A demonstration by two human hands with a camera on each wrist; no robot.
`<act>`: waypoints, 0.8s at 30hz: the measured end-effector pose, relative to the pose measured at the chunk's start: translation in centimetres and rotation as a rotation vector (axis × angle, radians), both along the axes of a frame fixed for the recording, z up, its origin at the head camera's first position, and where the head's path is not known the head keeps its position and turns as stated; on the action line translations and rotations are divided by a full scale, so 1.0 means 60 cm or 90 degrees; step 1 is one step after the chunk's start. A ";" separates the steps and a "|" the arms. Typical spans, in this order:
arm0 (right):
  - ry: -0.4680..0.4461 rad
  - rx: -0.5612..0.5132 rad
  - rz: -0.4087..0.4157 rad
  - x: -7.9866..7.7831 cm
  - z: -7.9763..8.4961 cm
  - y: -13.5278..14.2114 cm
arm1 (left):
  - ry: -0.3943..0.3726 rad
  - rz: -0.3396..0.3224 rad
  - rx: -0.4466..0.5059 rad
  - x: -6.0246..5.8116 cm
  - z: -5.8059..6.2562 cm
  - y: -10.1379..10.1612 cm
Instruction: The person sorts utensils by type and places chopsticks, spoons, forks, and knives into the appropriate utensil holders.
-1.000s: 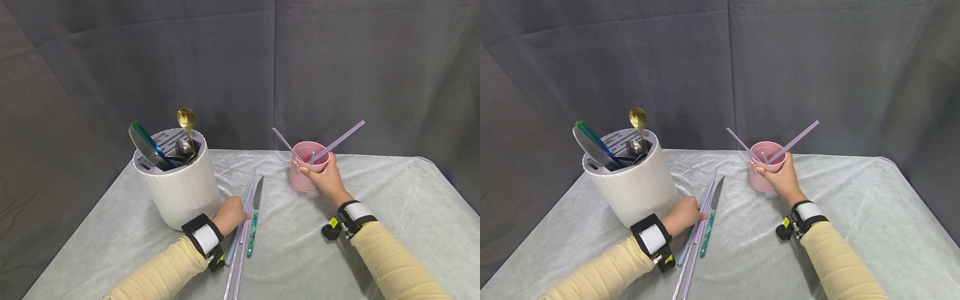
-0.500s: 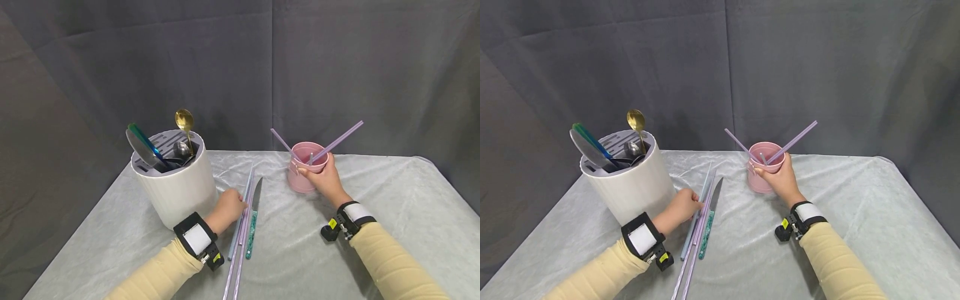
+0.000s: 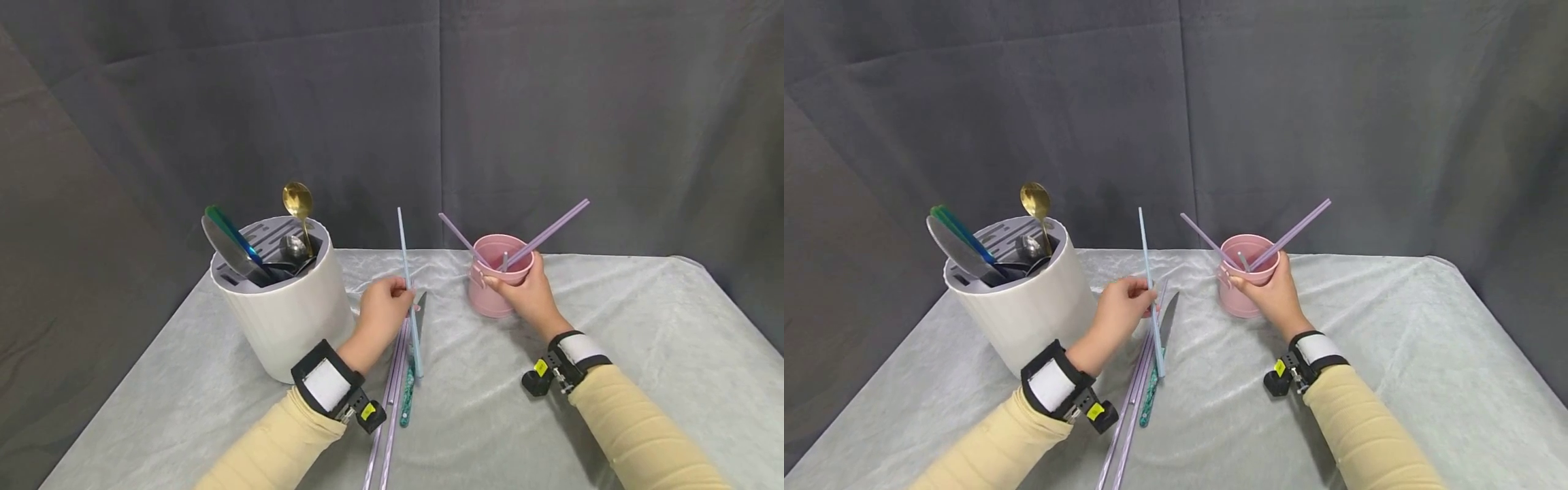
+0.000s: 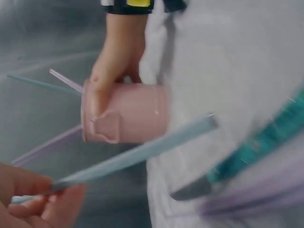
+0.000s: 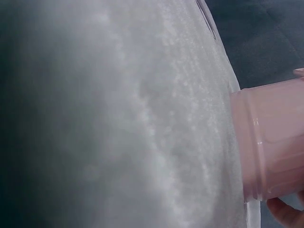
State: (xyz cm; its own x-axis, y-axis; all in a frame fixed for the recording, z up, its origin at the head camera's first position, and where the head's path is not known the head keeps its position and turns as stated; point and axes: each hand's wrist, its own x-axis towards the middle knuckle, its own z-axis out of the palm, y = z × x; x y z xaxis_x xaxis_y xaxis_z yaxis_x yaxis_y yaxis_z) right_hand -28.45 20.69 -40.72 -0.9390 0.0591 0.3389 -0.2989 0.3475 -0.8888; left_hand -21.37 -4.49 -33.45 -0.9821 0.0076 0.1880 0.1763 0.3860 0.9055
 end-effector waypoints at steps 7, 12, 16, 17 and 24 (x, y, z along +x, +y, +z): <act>-0.003 -0.012 0.000 0.001 0.000 0.000 | 0.135 -0.010 0.251 -0.025 0.033 0.047; -0.002 -0.022 0.001 0.000 -0.002 -0.003 | 0.254 -0.012 0.369 -0.037 0.047 0.073; -0.002 -0.013 -0.007 0.000 -0.002 -0.003 | 0.305 0.008 0.428 -0.046 0.051 0.090; -0.002 -0.011 -0.009 0.001 -0.001 -0.003 | 0.312 0.010 0.434 -0.048 0.051 0.095; -0.006 -0.002 -0.015 -0.001 -0.004 -0.001 | 0.321 -0.015 0.452 -0.059 0.033 0.126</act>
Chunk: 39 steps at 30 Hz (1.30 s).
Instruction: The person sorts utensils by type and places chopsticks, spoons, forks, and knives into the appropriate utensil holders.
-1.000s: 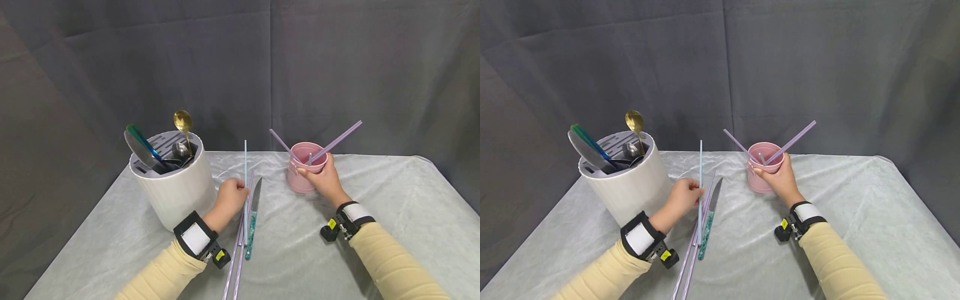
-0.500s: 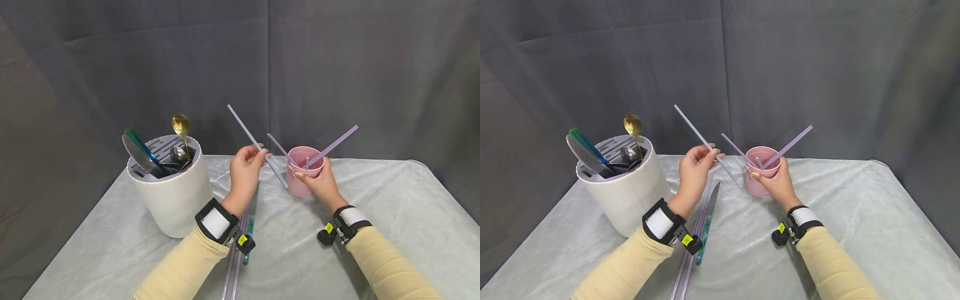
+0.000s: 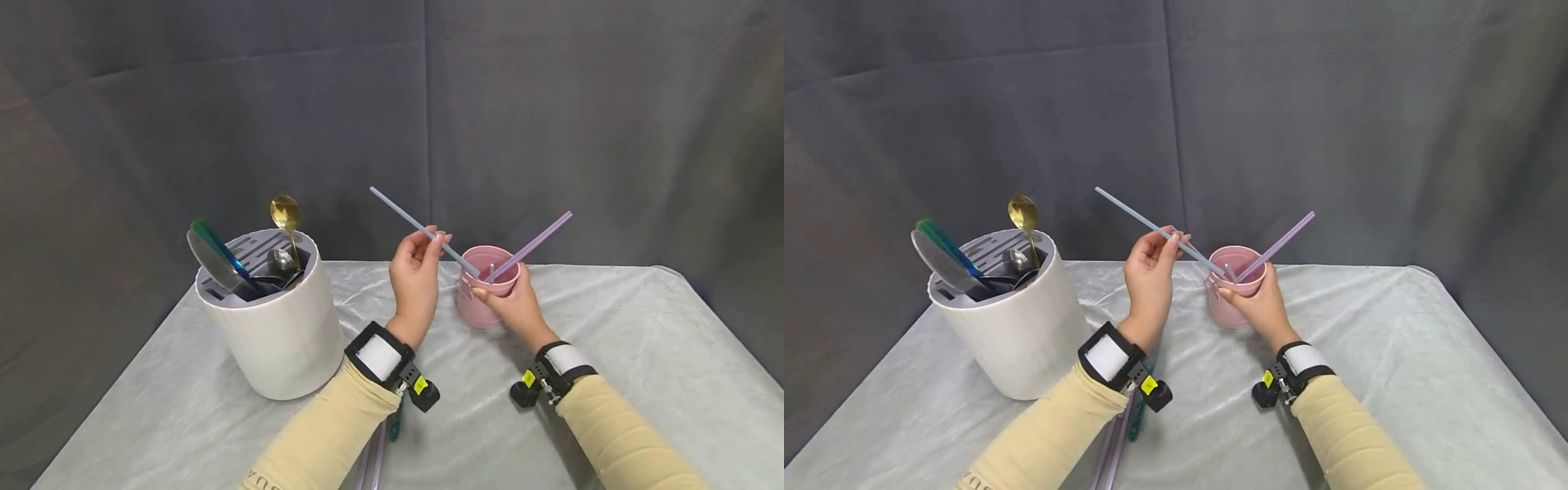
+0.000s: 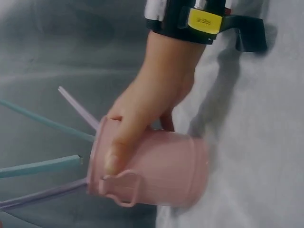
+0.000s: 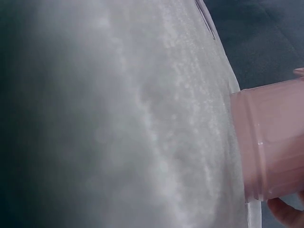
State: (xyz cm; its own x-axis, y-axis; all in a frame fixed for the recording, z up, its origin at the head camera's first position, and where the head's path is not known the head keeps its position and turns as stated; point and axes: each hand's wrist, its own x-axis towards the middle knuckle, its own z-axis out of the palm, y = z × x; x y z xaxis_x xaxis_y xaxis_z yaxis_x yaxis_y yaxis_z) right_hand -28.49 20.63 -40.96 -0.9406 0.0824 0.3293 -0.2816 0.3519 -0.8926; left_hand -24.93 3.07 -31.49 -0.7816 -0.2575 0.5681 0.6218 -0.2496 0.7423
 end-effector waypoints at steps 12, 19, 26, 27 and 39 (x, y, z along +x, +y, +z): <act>0.001 0.010 -0.010 -0.002 0.000 -0.002 | -0.005 0.012 -0.105 -0.027 -0.053 0.030; 0.039 0.005 -0.010 0.002 -0.002 -0.001 | -0.024 0.078 -0.238 -0.026 -0.062 0.050; 0.016 0.003 -0.003 0.001 -0.005 -0.001 | -0.072 0.075 -0.296 -0.026 -0.067 0.061; 0.009 0.006 -0.004 0.000 -0.004 -0.001 | -0.082 0.067 -0.297 -0.025 -0.067 0.062; 0.011 0.017 -0.009 -0.001 -0.004 0.001 | -0.105 0.054 -0.299 -0.023 -0.069 0.068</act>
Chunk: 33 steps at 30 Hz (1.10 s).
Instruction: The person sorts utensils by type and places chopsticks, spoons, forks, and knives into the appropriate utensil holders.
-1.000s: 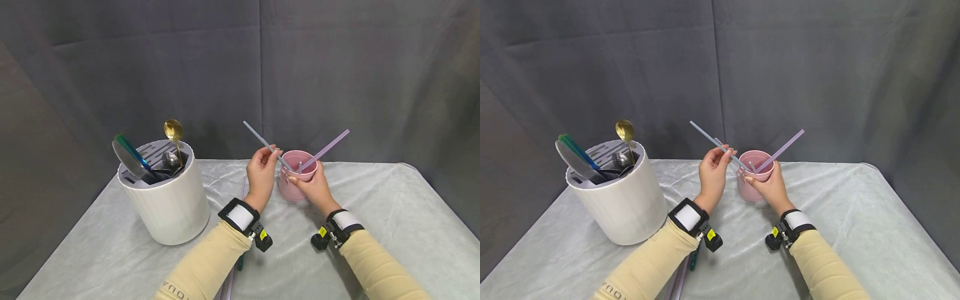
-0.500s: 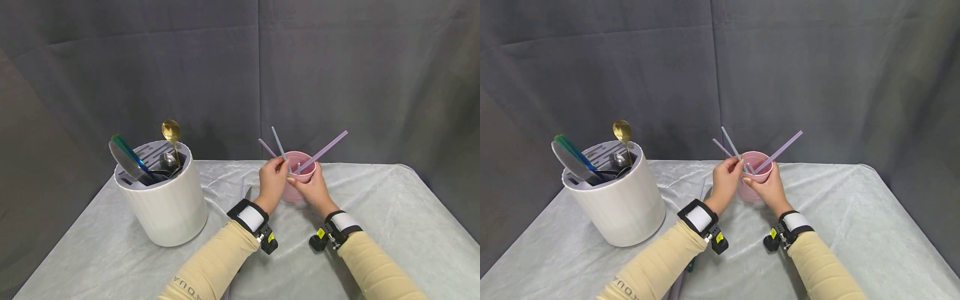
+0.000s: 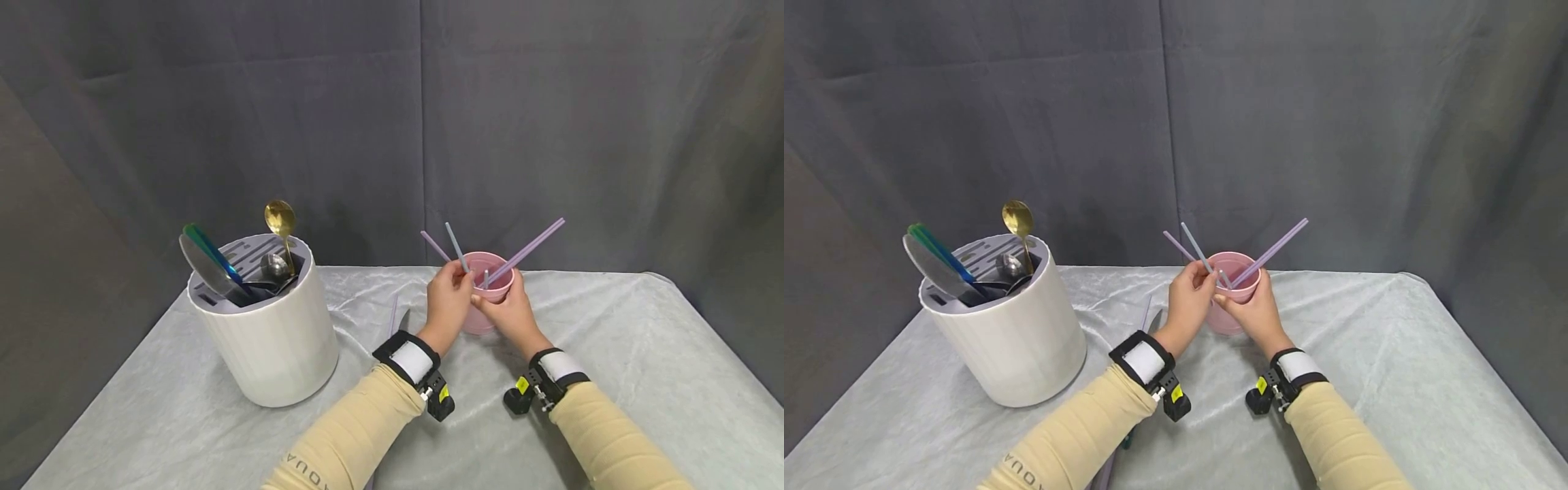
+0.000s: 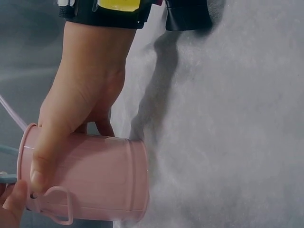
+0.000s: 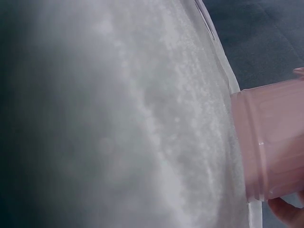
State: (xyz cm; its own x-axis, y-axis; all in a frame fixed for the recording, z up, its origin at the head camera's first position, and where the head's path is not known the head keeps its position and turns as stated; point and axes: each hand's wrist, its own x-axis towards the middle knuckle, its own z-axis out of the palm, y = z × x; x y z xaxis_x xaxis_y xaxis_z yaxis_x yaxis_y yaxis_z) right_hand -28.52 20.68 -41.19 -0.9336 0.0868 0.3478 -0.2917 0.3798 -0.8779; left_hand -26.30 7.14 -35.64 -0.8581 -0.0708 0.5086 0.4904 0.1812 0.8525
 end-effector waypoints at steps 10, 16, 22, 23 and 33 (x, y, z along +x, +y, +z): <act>-0.020 -0.004 0.016 0.010 -0.017 -0.012 | -0.022 0.015 -0.011 0.012 -0.015 -0.010; -0.024 -0.012 0.011 0.011 -0.027 -0.016 | -0.024 0.000 -0.018 0.018 -0.020 -0.027; -0.014 -0.017 0.017 0.008 -0.013 -0.015 | -0.046 -0.019 -0.118 0.033 -0.010 -0.095; -0.008 -0.017 0.017 0.007 -0.008 -0.014 | -0.062 -0.020 -0.143 0.036 -0.009 -0.109; -0.002 -0.022 0.012 0.000 0.000 -0.002 | -0.327 0.022 -0.477 0.084 -0.028 -0.205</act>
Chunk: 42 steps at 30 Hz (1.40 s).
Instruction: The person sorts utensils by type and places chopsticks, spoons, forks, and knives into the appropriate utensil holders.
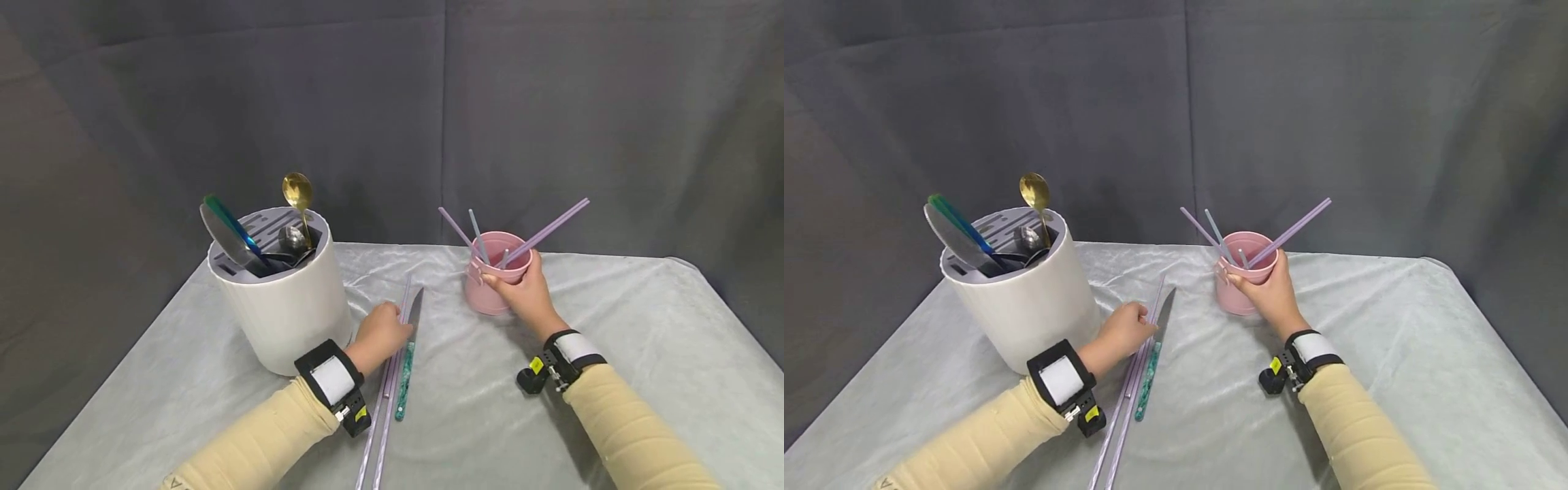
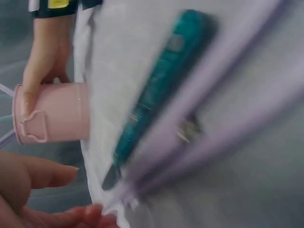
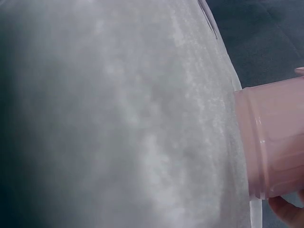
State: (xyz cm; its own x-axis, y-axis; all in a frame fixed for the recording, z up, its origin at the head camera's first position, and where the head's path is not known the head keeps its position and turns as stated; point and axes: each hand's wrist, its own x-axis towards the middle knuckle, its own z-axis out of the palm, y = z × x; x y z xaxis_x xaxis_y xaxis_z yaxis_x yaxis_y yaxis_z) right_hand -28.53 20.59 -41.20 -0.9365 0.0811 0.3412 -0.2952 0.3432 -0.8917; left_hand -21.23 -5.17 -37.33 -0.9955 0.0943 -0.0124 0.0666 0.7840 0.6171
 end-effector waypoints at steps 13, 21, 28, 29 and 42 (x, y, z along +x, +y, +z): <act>-0.006 -0.002 0.004 0.040 0.053 -0.012 | -0.028 -0.024 -0.178 0.011 -0.026 -0.014; -0.007 -0.008 0.007 0.024 0.038 -0.005 | -0.052 -0.045 -0.174 0.004 -0.023 -0.015; -0.006 -0.009 0.008 0.002 0.008 0.005 | -0.070 -0.047 -0.100 0.004 -0.021 -0.024; -0.006 -0.008 0.009 0.002 0.007 0.004 | -0.077 -0.042 -0.085 0.005 -0.021 -0.025; -0.013 0.011 0.014 0.001 0.004 0.001 | -0.076 -0.007 0.253 0.014 0.063 -0.052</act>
